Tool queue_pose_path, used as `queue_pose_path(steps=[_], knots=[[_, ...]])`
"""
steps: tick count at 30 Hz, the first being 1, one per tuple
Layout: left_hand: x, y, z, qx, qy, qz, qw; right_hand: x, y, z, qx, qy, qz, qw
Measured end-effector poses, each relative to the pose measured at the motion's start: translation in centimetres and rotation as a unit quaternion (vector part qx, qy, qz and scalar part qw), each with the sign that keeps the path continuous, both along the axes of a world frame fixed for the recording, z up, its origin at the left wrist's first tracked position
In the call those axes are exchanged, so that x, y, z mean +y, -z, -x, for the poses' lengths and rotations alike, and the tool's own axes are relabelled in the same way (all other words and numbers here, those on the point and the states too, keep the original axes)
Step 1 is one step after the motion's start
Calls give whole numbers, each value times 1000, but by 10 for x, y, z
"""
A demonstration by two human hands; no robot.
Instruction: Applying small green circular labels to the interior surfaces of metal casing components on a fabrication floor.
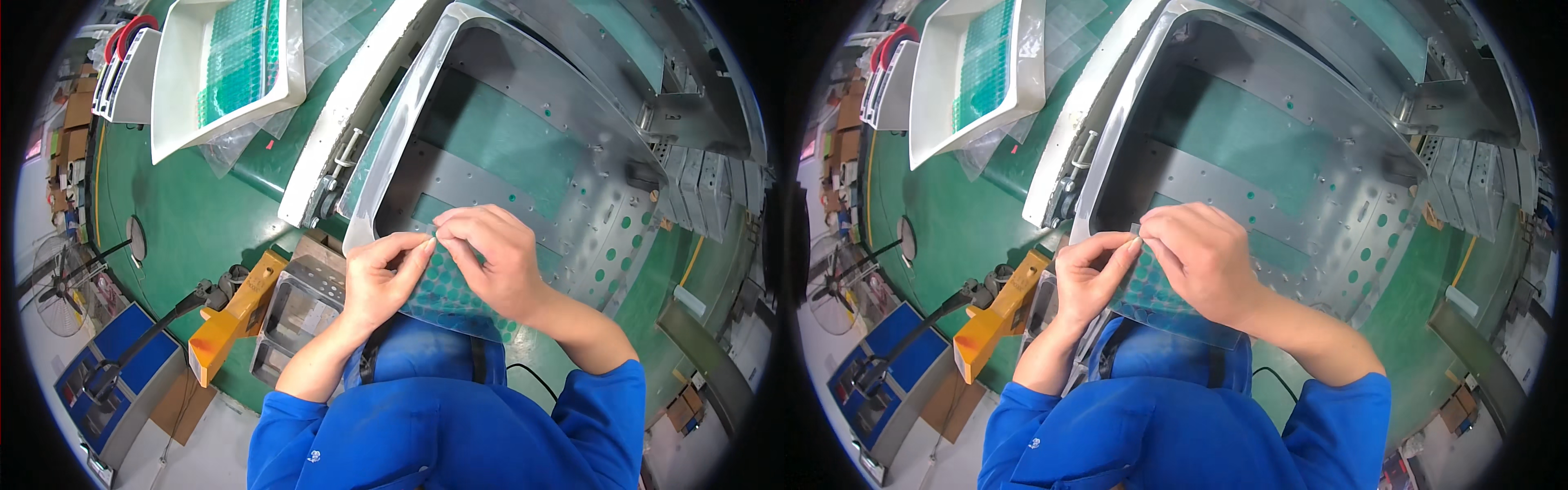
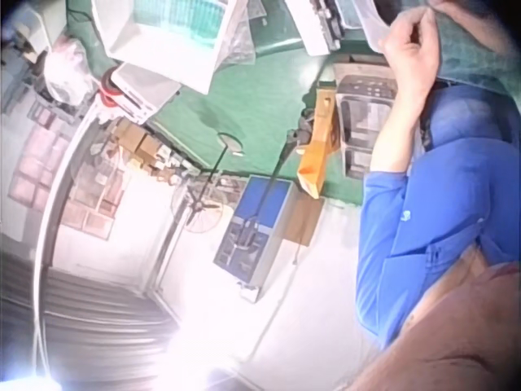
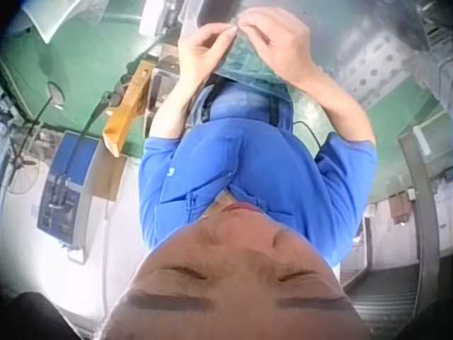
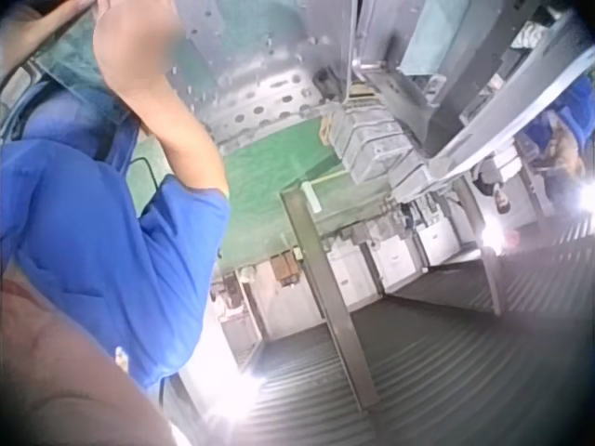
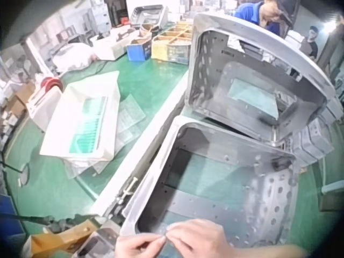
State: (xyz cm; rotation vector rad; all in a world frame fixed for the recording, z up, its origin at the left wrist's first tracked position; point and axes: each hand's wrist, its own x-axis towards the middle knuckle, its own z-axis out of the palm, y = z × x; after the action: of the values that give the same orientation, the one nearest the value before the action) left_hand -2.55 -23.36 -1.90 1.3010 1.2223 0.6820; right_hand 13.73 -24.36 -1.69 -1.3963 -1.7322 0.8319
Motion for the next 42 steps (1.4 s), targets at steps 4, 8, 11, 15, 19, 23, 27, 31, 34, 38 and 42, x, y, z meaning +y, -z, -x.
queue_pose_path(steps=[4,8,11,15,19,23,27,31,34,38,42], knots=[[2,8,2,15,-16,-35,999,14,0,-2,77,5,27,997],[10,13,0,87,72,-246,963,91,76,-32,157,127,175,964],[10,27,-1,52,163,-348,922,140,118,-48,-24,122,178,976],[10,35,5,0,176,-357,917,169,117,-43,-177,61,323,928],[12,37,7,-13,190,-357,915,179,160,-45,-182,45,295,937],[13,39,8,-21,197,-354,914,182,164,-46,-217,10,303,928],[14,42,9,-30,192,-359,913,183,152,-42,-231,-12,299,926],[14,42,10,-26,197,-359,912,185,151,-43,-264,-29,313,912],[14,41,10,-22,201,-355,913,185,148,-41,-271,-22,311,911],[14,41,10,-15,201,-357,912,183,139,-38,-267,-10,316,910],[15,41,10,-17,204,-355,912,183,136,-37,-278,-10,316,907]])
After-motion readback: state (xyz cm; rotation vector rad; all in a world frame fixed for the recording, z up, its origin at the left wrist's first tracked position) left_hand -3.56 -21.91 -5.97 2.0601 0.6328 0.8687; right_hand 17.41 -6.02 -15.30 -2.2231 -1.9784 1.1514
